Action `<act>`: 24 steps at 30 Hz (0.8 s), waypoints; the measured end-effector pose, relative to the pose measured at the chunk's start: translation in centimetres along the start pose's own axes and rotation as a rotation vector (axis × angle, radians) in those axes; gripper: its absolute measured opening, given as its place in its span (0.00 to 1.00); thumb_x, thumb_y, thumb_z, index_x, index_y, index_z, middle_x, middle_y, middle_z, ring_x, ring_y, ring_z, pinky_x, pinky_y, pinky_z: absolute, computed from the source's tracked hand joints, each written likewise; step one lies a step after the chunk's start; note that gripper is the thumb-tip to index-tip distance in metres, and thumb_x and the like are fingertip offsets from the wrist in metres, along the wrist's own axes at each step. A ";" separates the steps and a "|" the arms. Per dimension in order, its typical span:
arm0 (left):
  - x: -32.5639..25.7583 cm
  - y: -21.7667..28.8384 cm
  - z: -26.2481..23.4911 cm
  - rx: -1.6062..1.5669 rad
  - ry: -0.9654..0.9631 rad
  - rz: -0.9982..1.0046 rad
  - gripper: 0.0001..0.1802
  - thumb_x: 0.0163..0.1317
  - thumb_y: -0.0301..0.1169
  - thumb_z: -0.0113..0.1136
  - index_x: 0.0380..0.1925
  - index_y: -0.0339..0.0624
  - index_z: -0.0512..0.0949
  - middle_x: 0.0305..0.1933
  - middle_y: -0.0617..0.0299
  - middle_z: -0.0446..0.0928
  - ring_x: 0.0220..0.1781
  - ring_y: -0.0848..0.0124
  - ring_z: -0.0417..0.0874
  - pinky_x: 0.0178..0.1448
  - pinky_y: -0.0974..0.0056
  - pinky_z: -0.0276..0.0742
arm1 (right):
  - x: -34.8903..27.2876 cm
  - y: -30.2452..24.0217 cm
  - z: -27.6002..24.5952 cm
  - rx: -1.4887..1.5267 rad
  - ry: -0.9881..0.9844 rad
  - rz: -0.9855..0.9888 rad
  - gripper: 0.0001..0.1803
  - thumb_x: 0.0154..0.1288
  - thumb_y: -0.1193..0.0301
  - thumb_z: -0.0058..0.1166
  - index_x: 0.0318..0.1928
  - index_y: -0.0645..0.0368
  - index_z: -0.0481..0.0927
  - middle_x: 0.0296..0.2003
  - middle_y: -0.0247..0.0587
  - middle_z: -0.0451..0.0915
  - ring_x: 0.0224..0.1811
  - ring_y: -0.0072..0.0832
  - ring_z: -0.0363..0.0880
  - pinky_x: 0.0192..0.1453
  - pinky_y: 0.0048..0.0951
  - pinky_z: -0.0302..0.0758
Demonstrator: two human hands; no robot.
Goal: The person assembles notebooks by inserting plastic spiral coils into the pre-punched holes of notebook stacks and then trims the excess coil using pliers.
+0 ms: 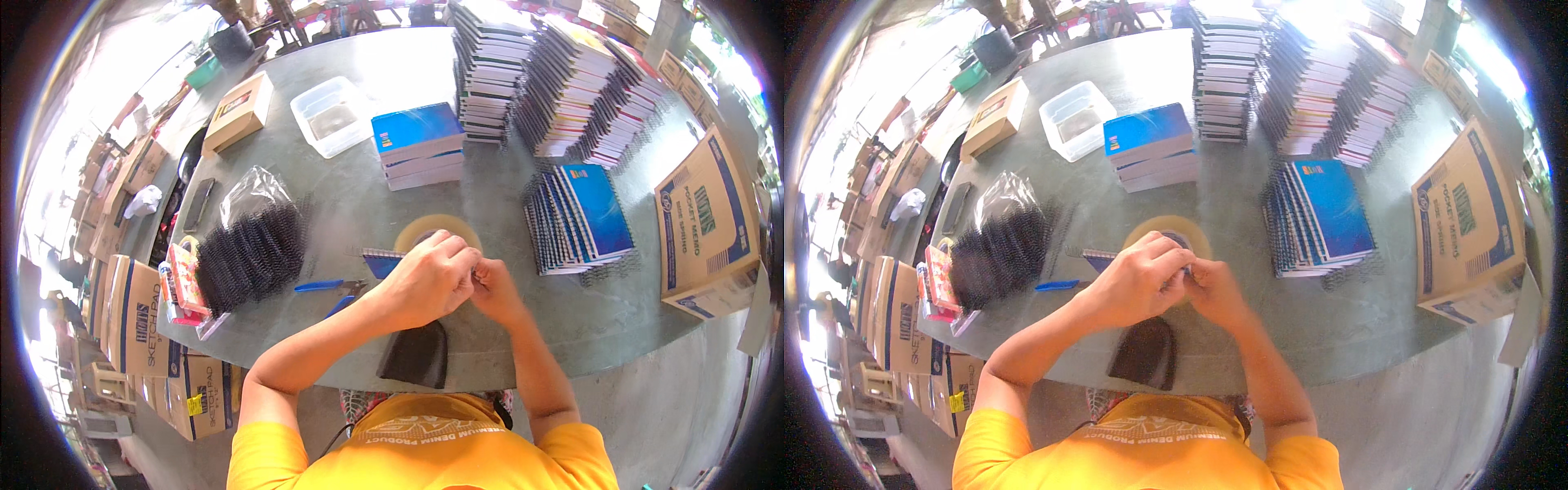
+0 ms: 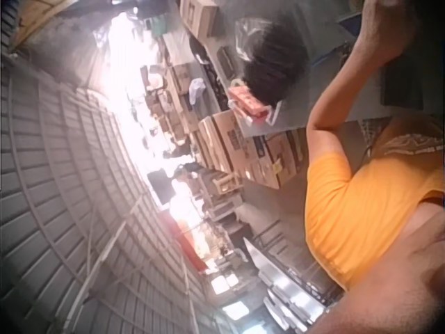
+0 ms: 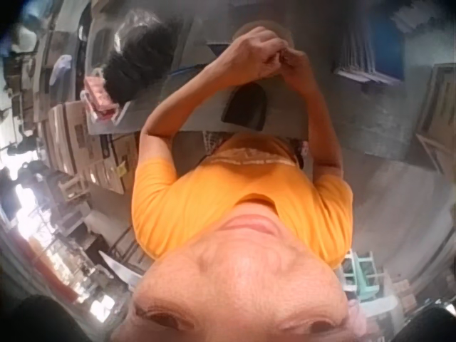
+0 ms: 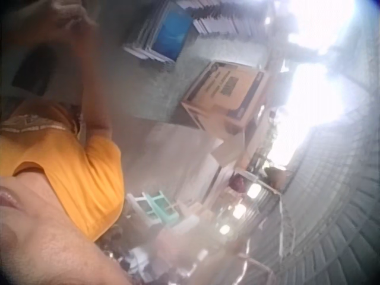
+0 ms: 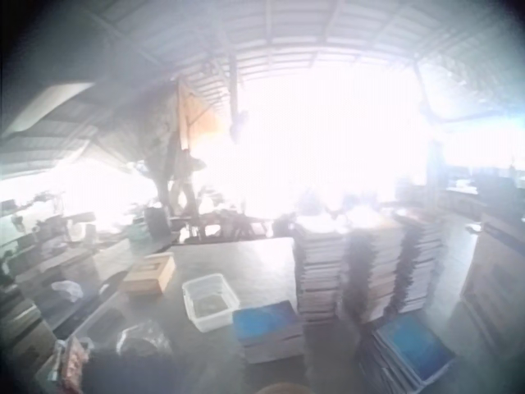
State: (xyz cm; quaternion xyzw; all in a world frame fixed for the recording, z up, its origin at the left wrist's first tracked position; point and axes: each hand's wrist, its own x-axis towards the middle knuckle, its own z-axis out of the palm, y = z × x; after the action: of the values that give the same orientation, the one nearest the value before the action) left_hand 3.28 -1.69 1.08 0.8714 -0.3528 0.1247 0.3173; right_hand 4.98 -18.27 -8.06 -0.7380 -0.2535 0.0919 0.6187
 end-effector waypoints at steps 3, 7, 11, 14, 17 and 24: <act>-0.1 0.3 -0.5 -0.019 0.038 -0.031 0.09 0.49 0.20 0.56 0.33 0.34 0.78 0.34 0.49 0.77 0.39 0.54 0.78 0.46 0.56 0.76 | 0.3 -1.5 0.5 -0.026 0.016 -0.060 0.09 0.61 0.75 0.50 0.41 0.64 0.77 0.28 0.47 0.79 0.31 0.18 0.74 0.37 0.27 0.72; -0.5 0.3 -0.3 0.007 0.023 -0.039 0.09 0.50 0.20 0.58 0.34 0.35 0.78 0.35 0.51 0.77 0.39 0.54 0.79 0.46 0.55 0.76 | 0.4 -1.0 0.6 0.014 0.008 -0.091 0.10 0.61 0.75 0.50 0.43 0.64 0.77 0.28 0.51 0.77 0.30 0.19 0.73 0.36 0.28 0.72; -0.4 0.7 0.0 0.000 0.091 -0.005 0.08 0.48 0.20 0.59 0.31 0.37 0.77 0.29 0.54 0.74 0.35 0.56 0.76 0.41 0.56 0.75 | 0.2 -0.7 0.7 0.000 0.025 -0.074 0.09 0.60 0.75 0.51 0.41 0.64 0.76 0.28 0.53 0.77 0.29 0.24 0.75 0.36 0.30 0.72; -1.1 0.3 0.2 0.057 0.098 -0.015 0.08 0.47 0.20 0.59 0.29 0.39 0.75 0.28 0.55 0.71 0.34 0.57 0.73 0.39 0.57 0.73 | 0.3 -2.0 1.2 -0.089 0.057 -0.163 0.09 0.59 0.75 0.51 0.40 0.65 0.76 0.27 0.55 0.76 0.29 0.31 0.78 0.34 0.31 0.72; -1.2 0.9 0.4 0.050 0.063 -0.056 0.11 0.47 0.21 0.59 0.33 0.42 0.75 0.33 0.55 0.71 0.40 0.56 0.73 0.43 0.56 0.72 | 0.1 -1.4 1.5 -0.079 0.092 -0.149 0.09 0.58 0.74 0.52 0.39 0.65 0.76 0.27 0.57 0.75 0.29 0.36 0.80 0.35 0.33 0.73; -0.5 6.2 -5.3 -0.392 0.081 0.260 0.19 0.53 0.24 0.64 0.48 0.45 0.78 0.52 0.56 0.73 0.53 0.56 0.74 0.56 0.59 0.70 | -0.2 -8.2 -1.2 0.103 0.070 -0.289 0.20 0.56 0.75 0.49 0.51 0.62 0.78 0.50 0.45 0.79 0.54 0.34 0.76 0.58 0.32 0.71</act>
State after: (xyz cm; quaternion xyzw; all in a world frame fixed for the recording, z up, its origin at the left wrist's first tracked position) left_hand -1.41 -1.43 7.82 0.7346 -0.4666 0.1287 0.4755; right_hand 3.22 -18.50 0.08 -0.6640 -0.3301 -0.0110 0.6708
